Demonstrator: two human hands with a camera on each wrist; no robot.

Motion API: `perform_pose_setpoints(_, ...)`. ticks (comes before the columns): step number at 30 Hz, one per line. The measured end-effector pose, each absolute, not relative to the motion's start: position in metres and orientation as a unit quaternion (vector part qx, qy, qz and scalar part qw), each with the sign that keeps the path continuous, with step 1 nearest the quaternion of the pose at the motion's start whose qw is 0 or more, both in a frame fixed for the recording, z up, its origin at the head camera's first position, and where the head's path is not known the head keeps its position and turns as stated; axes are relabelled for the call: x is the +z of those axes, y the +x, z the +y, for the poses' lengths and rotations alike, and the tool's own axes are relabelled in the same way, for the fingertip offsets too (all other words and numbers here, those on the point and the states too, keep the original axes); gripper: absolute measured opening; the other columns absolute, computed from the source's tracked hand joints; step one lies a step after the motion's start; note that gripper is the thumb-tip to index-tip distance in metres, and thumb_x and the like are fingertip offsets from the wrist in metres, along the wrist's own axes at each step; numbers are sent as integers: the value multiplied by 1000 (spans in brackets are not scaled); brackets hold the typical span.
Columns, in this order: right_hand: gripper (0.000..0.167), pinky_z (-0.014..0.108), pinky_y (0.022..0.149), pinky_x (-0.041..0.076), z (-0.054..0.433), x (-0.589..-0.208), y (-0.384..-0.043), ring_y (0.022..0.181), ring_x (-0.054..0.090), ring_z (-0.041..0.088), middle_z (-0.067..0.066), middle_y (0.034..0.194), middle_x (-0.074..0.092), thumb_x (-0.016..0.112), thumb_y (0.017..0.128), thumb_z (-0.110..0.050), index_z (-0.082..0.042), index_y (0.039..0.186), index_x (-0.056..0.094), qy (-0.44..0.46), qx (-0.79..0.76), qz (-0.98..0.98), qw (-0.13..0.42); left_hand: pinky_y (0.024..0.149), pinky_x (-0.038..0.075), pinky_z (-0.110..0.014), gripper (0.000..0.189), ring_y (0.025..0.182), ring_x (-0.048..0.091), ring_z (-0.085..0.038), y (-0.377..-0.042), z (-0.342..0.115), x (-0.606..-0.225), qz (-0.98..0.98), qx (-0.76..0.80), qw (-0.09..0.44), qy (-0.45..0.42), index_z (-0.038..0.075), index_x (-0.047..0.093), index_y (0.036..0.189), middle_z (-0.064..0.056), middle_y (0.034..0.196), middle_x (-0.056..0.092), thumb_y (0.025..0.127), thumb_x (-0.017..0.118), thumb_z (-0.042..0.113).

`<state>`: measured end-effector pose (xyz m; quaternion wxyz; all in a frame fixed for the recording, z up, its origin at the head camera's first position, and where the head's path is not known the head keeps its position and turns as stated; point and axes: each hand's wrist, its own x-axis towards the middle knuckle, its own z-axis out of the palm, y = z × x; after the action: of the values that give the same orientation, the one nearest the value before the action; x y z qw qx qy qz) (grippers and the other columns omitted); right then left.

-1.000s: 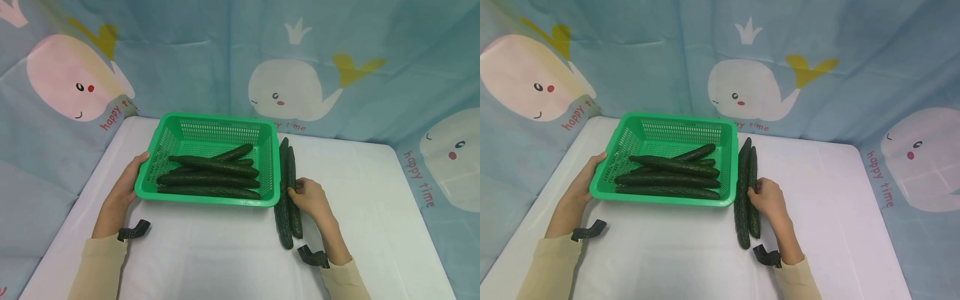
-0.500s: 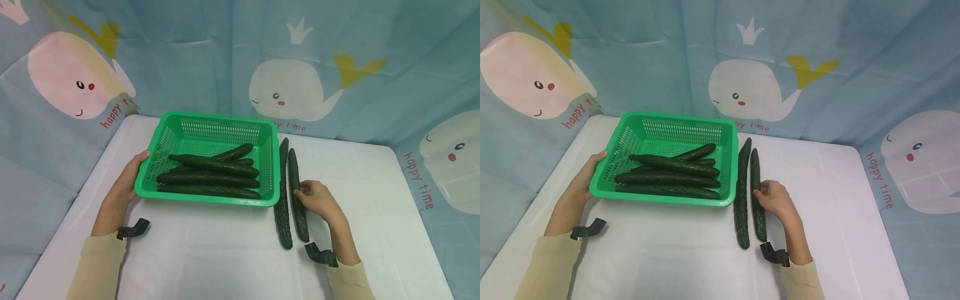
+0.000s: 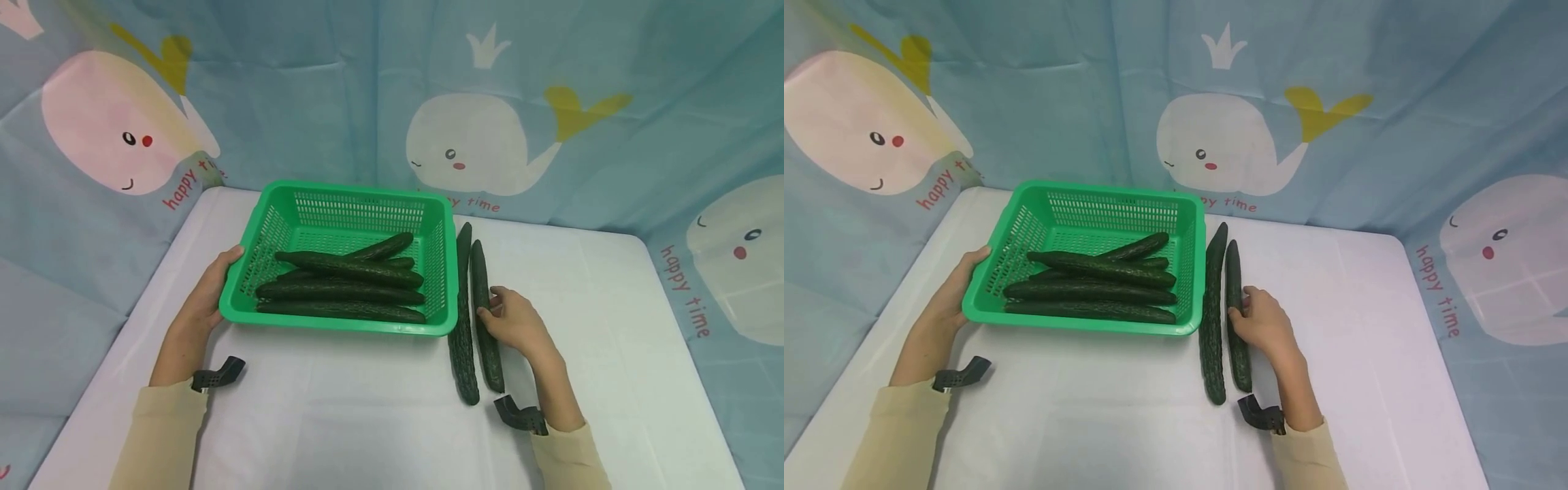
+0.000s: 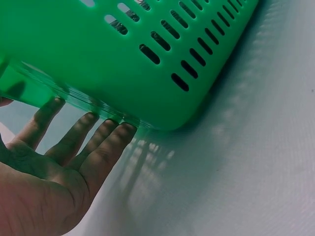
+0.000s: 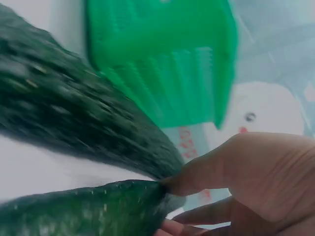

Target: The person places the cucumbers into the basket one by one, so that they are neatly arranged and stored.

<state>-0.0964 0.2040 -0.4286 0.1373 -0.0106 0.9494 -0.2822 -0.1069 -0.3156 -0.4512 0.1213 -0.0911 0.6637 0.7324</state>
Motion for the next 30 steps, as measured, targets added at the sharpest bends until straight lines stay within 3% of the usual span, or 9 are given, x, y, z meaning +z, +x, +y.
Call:
perform_pose_setpoints(5,63,61,96,59,213,-424,-95,122,68,45,30,138,64,60,105,-20,8,158,40,-46,-285,946,145,87,60,-19,40,102,65,-2,-108,-316,-451,658,738,122,-86,27,49,141,8,119,62,110,45,52)
perform_pose_setpoints(10,73,63,97,57,208,-426,-93,126,65,42,27,145,58,64,104,-26,-1,165,31,-71,-254,954,143,87,59,-17,48,103,64,-2,-108,-316,-451,659,737,122,-89,25,44,148,9,121,61,110,45,53)
perform_pose_setpoints(17,73,62,86,62,193,-431,-90,114,70,45,32,132,64,72,97,-25,11,154,44,-45,-222,969,95,88,59,-17,55,105,64,-1,-107,-315,-452,661,734,123,-93,23,40,154,9,123,60,110,45,54)
perform_pose_setpoints(22,71,62,86,62,193,-427,-92,109,72,46,34,127,69,71,95,-24,16,149,46,-15,-234,966,105,88,59,-17,52,105,64,-1,-107,-314,-451,664,731,122,-94,24,43,152,10,122,61,110,45,55)
perform_pose_setpoints(26,68,62,86,61,196,-421,-92,110,71,46,34,128,69,64,95,-16,14,152,44,-3,-248,962,114,89,59,-17,50,105,64,-1,-107,-314,-451,664,732,124,-92,25,44,150,9,122,61,110,44,55)
perform_pose_setpoints(30,64,53,71,61,199,-417,-90,98,72,42,35,136,63,58,97,-11,4,158,43,-21,-223,969,108,88,59,-17,50,105,64,-2,-106,-314,-452,663,733,120,-88,24,44,150,9,122,61,110,44,54)
